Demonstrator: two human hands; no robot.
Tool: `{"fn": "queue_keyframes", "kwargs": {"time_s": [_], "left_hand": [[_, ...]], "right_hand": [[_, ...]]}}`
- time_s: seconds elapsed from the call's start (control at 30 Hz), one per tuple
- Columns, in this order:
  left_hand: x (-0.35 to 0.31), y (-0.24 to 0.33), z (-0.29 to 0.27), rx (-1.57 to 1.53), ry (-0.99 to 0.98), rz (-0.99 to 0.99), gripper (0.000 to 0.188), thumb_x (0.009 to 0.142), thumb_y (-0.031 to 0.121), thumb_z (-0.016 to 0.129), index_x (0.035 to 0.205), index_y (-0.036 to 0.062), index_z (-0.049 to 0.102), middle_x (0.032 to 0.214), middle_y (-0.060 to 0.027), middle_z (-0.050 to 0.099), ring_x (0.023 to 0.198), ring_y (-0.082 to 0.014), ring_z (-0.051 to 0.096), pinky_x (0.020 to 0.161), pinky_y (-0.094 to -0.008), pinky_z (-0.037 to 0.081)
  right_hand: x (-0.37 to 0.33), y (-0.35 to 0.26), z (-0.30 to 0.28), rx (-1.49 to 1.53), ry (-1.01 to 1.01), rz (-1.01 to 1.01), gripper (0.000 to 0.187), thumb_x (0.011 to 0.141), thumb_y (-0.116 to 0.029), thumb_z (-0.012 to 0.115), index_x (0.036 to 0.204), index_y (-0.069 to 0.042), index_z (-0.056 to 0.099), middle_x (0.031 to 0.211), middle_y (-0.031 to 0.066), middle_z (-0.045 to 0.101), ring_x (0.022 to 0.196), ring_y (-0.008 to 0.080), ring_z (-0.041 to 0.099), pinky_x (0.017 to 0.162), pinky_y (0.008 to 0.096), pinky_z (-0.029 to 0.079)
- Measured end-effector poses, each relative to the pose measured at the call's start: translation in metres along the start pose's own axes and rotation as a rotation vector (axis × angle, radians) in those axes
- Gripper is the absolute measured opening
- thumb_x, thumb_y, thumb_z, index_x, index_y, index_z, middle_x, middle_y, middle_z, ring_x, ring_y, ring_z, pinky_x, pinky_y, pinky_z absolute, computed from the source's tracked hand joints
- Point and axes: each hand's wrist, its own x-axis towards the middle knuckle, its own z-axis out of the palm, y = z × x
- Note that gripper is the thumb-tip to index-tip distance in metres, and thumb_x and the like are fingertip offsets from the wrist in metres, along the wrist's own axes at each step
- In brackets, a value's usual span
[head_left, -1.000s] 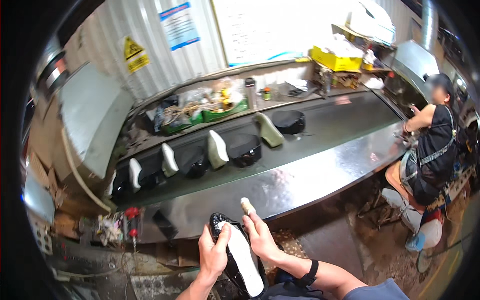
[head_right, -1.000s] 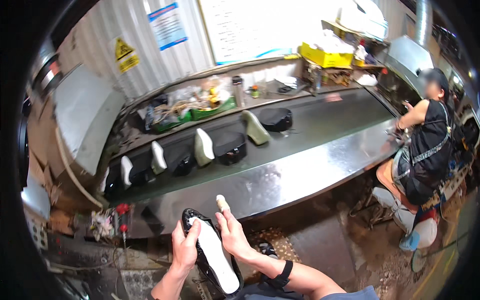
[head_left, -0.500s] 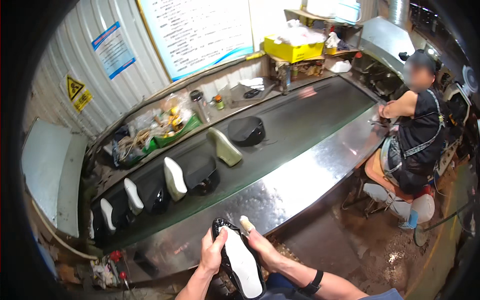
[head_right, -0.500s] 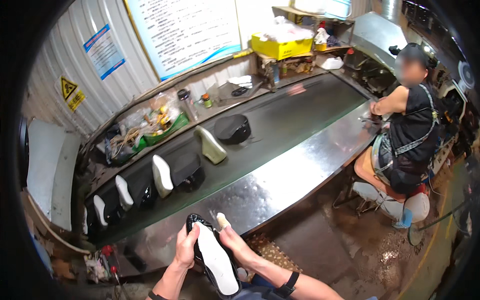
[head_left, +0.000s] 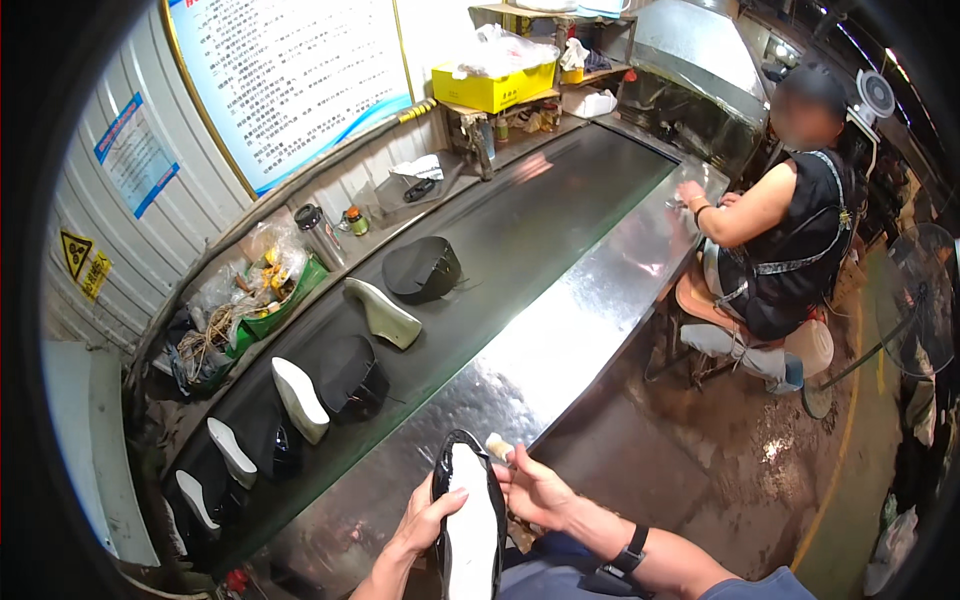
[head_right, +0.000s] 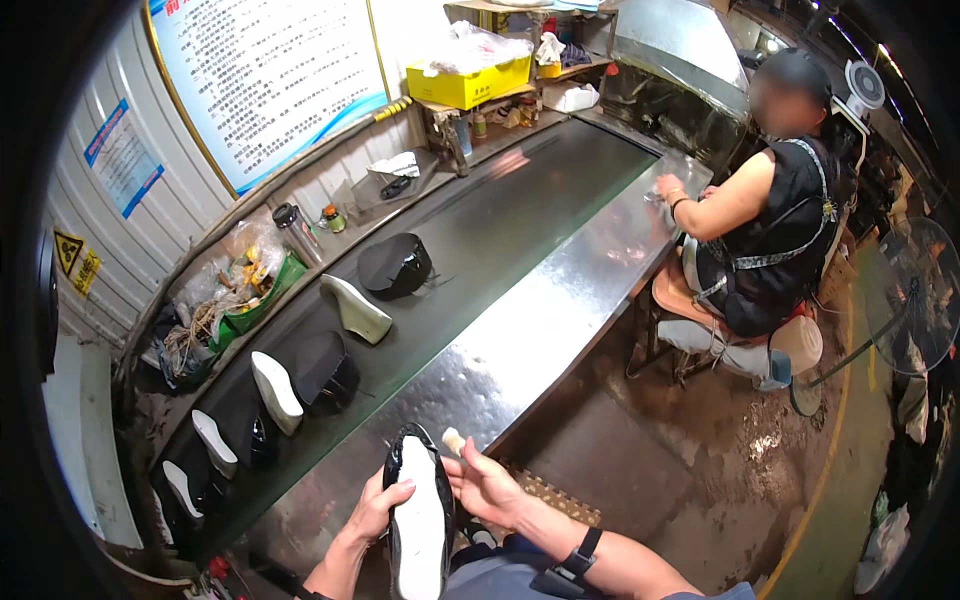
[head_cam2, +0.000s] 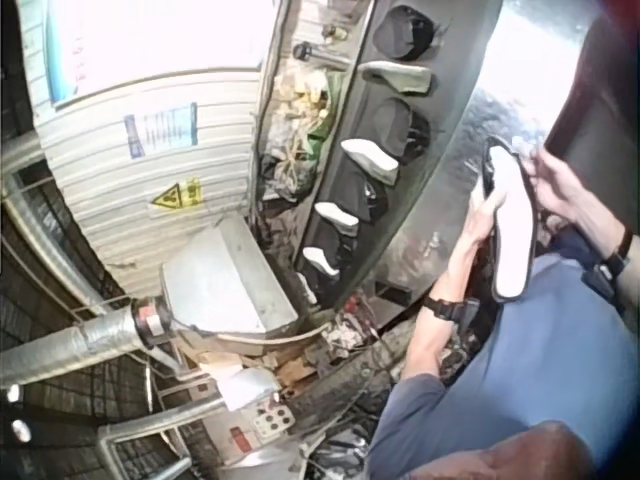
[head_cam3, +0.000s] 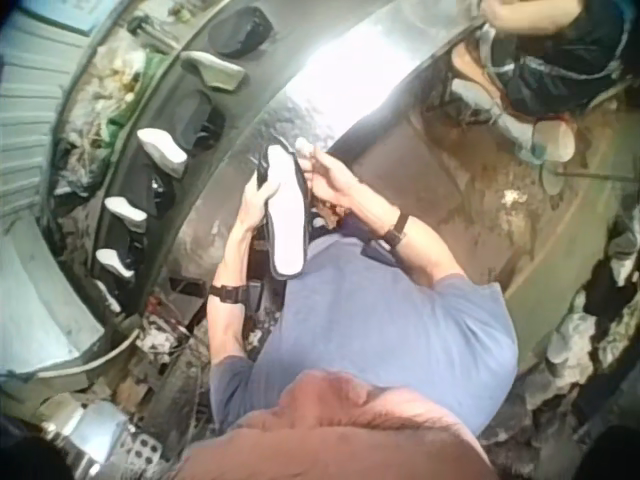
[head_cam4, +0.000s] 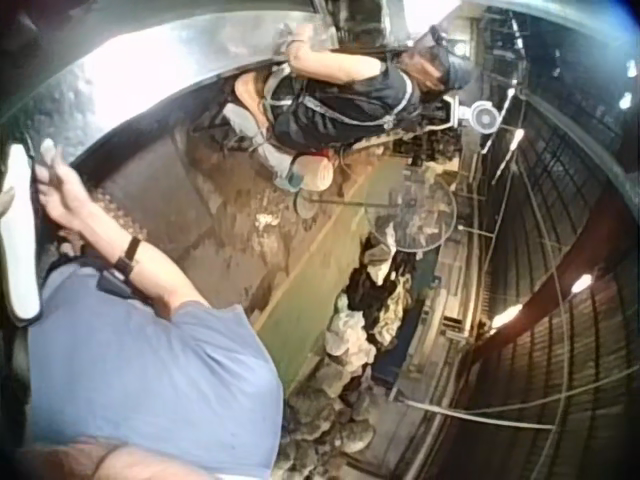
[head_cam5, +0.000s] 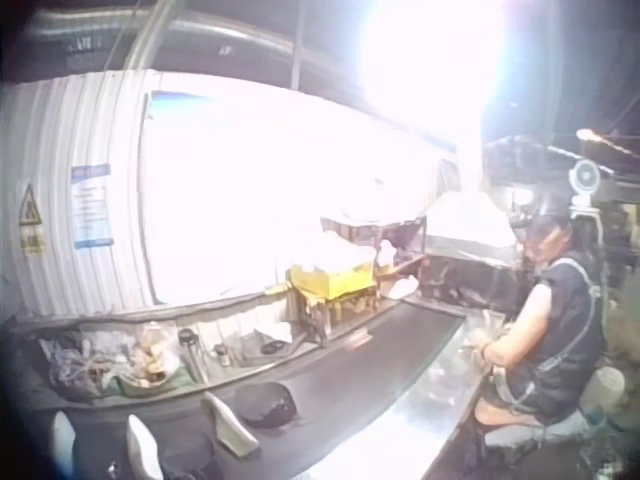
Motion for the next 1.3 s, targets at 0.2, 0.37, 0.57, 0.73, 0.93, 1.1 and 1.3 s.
{"fn": "queue_keyframes", "kwargs": {"time_s": [0.2,0.37,0.57,0.73,0.93,1.1,1.3], "left_hand": [[-0.012,0.016,-0.002,0.087,-0.101,0.071,0.071,0.085,0.025,0.068,0.146,0.0001,0.042,0.131,-0.0112,0.058,0.121,-0.0188,0.052,0.106,-0.0324,0.038],[-0.013,0.024,-0.001,0.112,-0.121,0.035,0.070,0.084,0.026,0.070,0.143,-0.0009,0.045,0.127,-0.0104,0.060,0.117,-0.0183,0.055,0.103,-0.0324,0.041],[-0.014,0.032,0.005,0.401,0.006,-0.075,0.069,0.083,0.034,0.074,0.137,-0.0015,0.051,0.121,-0.0126,0.065,0.111,-0.0188,0.060,0.098,-0.0327,0.046],[0.000,0.015,-0.008,0.355,-0.032,-0.054,0.071,0.083,0.033,0.075,0.140,-0.0007,0.049,0.123,-0.0146,0.065,0.114,-0.0193,0.060,0.100,-0.0333,0.045],[0.001,0.020,0.000,0.279,-0.108,0.012,0.071,0.087,0.032,0.070,0.145,0.0001,0.045,0.124,-0.0154,0.064,0.116,-0.0200,0.059,0.101,-0.0331,0.043],[0.026,0.024,-0.002,0.274,-0.126,0.022,0.065,0.095,0.038,0.060,0.145,-0.0009,0.044,0.136,-0.0204,0.057,0.127,-0.0235,0.054,0.106,-0.0355,0.039],[0.026,0.025,-0.010,0.856,0.312,0.616,0.060,0.095,0.037,0.064,0.140,-0.0013,0.050,0.136,-0.0224,0.056,0.126,-0.0352,0.054,0.108,-0.0394,0.040]], "right_hand": [[0.002,0.005,0.012,-0.170,0.002,-0.050,0.056,0.093,-0.033,0.069,0.138,-0.007,0.047,0.134,0.0088,0.058,0.122,0.0234,0.057,0.101,0.0442,0.051],[0.004,0.014,0.003,-0.043,-0.087,-0.010,0.067,0.093,-0.031,0.069,0.146,-0.003,0.039,0.138,0.0083,0.054,0.126,0.0221,0.055,0.104,0.0405,0.050],[0.003,0.021,0.007,-0.207,0.147,-0.187,0.059,0.099,-0.014,0.062,0.147,0.002,0.032,0.112,0.0103,0.068,0.096,0.0129,0.067,0.077,0.0232,0.056],[0.010,0.012,-0.002,-0.066,0.102,-0.035,0.056,0.100,-0.016,0.061,0.149,-0.007,0.035,0.130,0.0132,0.059,0.119,0.0214,0.060,0.097,0.0380,0.053],[-0.012,0.004,0.004,0.251,-0.056,0.002,0.065,0.095,-0.015,0.068,0.148,-0.005,0.031,0.132,0.0138,0.058,0.116,0.0224,0.062,0.096,0.0377,0.054],[0.018,-0.024,0.027,-0.415,0.313,-0.159,0.089,0.086,-0.005,0.077,0.152,0.003,0.019,0.104,0.0120,0.070,0.097,0.0210,0.068,0.085,0.0325,0.056],[0.013,-0.120,0.021,-0.938,0.566,-0.884,0.078,0.080,-0.003,0.081,0.143,0.006,0.036,0.100,0.0056,0.063,0.084,0.0104,0.063,0.067,0.0211,0.051]]}}
